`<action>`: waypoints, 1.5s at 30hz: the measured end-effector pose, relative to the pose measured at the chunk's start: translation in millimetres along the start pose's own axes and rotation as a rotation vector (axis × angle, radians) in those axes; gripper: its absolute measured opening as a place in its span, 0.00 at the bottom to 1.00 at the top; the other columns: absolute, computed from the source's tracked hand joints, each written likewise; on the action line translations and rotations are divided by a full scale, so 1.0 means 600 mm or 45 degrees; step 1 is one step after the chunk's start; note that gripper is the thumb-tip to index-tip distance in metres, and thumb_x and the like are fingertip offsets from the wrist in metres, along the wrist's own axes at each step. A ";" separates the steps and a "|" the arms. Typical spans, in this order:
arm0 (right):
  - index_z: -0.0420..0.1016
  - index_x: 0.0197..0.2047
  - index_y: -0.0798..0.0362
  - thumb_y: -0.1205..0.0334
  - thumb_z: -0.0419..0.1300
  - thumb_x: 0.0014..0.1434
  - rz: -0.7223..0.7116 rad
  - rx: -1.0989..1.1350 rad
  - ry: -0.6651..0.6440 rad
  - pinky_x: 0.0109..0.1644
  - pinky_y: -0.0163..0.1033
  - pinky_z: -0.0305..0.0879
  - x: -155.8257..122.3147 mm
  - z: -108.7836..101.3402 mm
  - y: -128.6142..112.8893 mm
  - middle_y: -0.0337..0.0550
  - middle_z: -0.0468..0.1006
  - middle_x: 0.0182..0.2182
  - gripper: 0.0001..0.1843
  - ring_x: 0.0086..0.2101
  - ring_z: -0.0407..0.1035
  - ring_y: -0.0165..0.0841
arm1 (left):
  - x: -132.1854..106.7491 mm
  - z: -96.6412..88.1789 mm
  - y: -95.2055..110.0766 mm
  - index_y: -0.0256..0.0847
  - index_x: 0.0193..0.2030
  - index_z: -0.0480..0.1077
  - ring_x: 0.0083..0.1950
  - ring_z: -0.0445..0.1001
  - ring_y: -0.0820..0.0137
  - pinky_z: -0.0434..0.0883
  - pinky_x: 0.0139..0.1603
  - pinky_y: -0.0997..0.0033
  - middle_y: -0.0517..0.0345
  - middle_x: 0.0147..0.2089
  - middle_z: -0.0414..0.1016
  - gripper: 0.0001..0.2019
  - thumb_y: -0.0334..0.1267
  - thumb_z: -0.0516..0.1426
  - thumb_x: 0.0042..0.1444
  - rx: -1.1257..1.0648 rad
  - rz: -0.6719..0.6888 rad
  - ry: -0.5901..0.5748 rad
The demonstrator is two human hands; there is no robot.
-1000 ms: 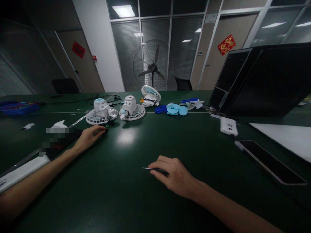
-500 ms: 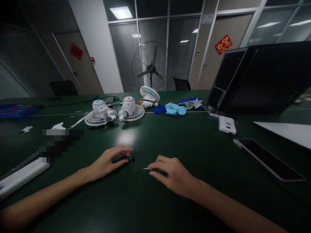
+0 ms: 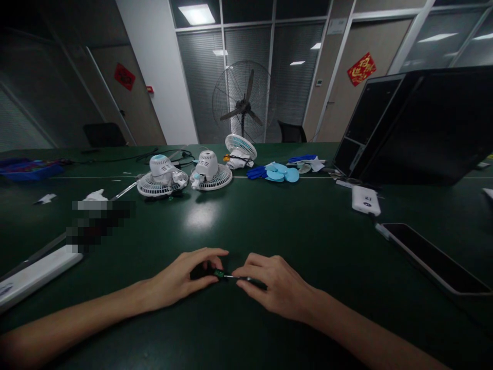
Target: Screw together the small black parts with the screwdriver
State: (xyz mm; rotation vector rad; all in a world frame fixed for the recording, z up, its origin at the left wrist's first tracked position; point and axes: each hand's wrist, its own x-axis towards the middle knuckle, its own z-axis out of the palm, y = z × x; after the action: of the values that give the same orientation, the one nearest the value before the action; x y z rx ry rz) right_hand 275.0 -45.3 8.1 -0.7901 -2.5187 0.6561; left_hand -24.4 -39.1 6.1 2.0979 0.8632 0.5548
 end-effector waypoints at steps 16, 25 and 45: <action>0.80 0.58 0.48 0.62 0.60 0.74 0.004 0.102 0.105 0.40 0.36 0.67 0.001 0.003 0.009 0.43 0.79 0.43 0.13 0.38 0.74 0.31 | 0.006 0.002 0.006 0.49 0.72 0.63 0.48 0.79 0.65 0.75 0.49 0.65 0.55 0.51 0.81 0.30 0.35 0.65 0.65 -0.057 -0.011 0.015; 0.81 0.58 0.47 0.62 0.59 0.75 -0.010 0.066 0.007 0.41 0.37 0.67 0.006 0.000 -0.001 0.43 0.79 0.45 0.14 0.38 0.75 0.31 | 0.004 0.000 0.000 0.52 0.73 0.62 0.49 0.80 0.65 0.75 0.48 0.66 0.55 0.52 0.80 0.31 0.35 0.64 0.66 -0.075 0.007 -0.047; 0.76 0.63 0.43 0.58 0.58 0.77 -0.025 0.023 -0.026 0.43 0.37 0.66 0.008 0.011 -0.002 0.41 0.77 0.48 0.15 0.42 0.75 0.32 | 0.008 0.001 -0.006 0.50 0.74 0.60 0.48 0.79 0.65 0.76 0.47 0.66 0.53 0.53 0.79 0.31 0.37 0.63 0.67 -0.027 0.039 -0.073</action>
State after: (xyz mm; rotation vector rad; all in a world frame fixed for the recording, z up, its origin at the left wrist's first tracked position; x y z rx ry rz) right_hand 267.5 -45.5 4.4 -0.7549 -2.5320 0.6825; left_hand -21.8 -34.2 3.2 2.1004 0.7905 0.5150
